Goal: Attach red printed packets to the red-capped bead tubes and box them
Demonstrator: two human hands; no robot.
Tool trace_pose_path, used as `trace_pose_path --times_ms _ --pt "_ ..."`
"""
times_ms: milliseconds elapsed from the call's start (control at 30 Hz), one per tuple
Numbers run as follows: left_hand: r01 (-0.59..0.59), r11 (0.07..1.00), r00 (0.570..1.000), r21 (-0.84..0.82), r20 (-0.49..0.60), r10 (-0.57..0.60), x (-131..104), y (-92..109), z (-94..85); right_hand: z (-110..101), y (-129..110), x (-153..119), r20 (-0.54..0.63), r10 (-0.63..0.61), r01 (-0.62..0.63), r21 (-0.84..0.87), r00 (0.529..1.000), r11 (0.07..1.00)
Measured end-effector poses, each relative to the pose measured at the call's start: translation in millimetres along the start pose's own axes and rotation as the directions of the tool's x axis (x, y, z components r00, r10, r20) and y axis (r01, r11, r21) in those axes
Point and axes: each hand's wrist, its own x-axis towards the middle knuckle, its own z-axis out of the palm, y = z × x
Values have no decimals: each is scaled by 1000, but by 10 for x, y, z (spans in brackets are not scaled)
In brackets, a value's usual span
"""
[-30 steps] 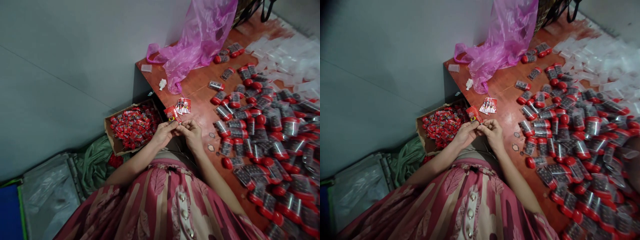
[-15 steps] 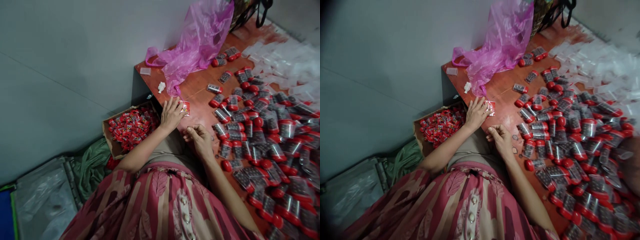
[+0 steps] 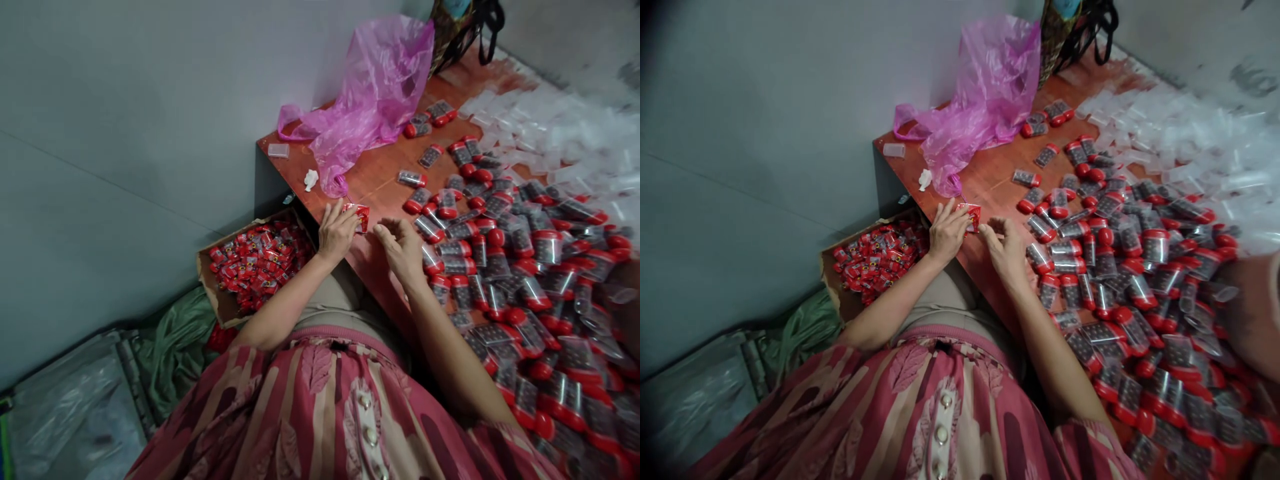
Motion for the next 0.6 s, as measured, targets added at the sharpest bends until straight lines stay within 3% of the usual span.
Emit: trace_pose_path --times_ms 100,200,267,333,433,533,600 --pt "13 996 1000 -89 11 -12 -84 154 -111 94 27 111 60 52 -60 150 997 987" --pt "123 957 991 -262 -17 -131 -167 303 -243 143 -8 150 116 108 -137 287 987 948" --pt "266 852 953 -451 -13 -304 -202 348 -302 153 -48 144 165 121 -169 315 979 934" --pt "428 672 884 -605 125 -450 -216 347 -325 149 -77 135 251 111 -185 298 962 936" --pt "588 452 787 -671 344 -512 -215 315 -315 80 -102 178 356 35 -74 98 934 992" --pt "623 402 751 -672 368 -549 -212 304 -305 -142 -130 368 369 -114 228 -283 923 932" --pt "627 393 736 -672 347 -581 -215 309 -304 -366 -131 584 340 -185 326 -424 922 845"
